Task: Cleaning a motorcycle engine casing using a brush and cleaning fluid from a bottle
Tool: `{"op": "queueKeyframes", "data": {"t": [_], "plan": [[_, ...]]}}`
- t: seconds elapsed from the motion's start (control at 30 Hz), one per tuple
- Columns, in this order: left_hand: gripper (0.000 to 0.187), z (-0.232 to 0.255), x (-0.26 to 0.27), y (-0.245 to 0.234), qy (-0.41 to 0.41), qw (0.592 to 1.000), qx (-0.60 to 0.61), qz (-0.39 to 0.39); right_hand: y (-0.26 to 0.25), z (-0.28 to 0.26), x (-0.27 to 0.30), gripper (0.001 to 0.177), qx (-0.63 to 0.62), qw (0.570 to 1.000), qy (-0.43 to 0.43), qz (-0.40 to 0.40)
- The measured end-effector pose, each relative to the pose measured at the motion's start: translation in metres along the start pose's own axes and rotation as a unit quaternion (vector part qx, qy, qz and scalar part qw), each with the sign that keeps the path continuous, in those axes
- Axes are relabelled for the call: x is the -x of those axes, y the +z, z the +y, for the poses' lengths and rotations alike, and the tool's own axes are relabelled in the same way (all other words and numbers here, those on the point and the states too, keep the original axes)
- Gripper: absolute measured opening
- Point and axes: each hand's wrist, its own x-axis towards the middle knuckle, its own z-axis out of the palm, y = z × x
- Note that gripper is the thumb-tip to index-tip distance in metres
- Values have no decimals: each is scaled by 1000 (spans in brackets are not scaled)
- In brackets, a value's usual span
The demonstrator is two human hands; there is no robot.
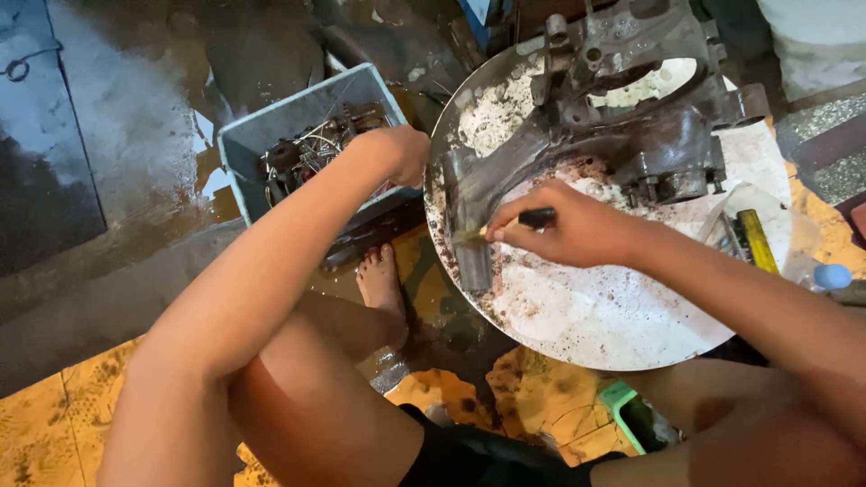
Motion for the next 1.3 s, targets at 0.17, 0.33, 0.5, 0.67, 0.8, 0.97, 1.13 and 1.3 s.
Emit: {"op": "queueKeyframes", "data": {"t": [0.17, 0.33, 0.5, 0.67, 0.8, 0.97, 1.13, 1.3], "plan": [[29, 9, 11, -6, 0, 1000, -8, -4, -24, 49, 15, 8, 181, 975, -68, 109], [24, 5, 9, -7, -10, 1000, -12, 10, 7, 42, 18, 9, 111, 980, -122, 113], [29, 10, 15, -9, -5, 1000, 0, 8, -32, 81, 20, 8, 182, 966, -89, 161], [28, 12, 5, -7, -12, 999, 7, 49, 14, 104, 22, 10, 234, 949, -135, 164], [28, 37, 42, -37, 3, 998, 22, 65, 25, 126, 13, 8, 302, 932, -129, 151], [31, 41, 28, -28, -9, 996, 20, 92, 33, 127, 1, 19, 423, 891, 4, 163], [31, 49, 42, -40, -7, 996, 14, 87, 48, 109, -26, 33, 578, 795, -1, 185], [31, 49, 31, -34, -24, 997, -8, 78, 50, 70, -56, 22, 454, 879, 95, 107]]}}
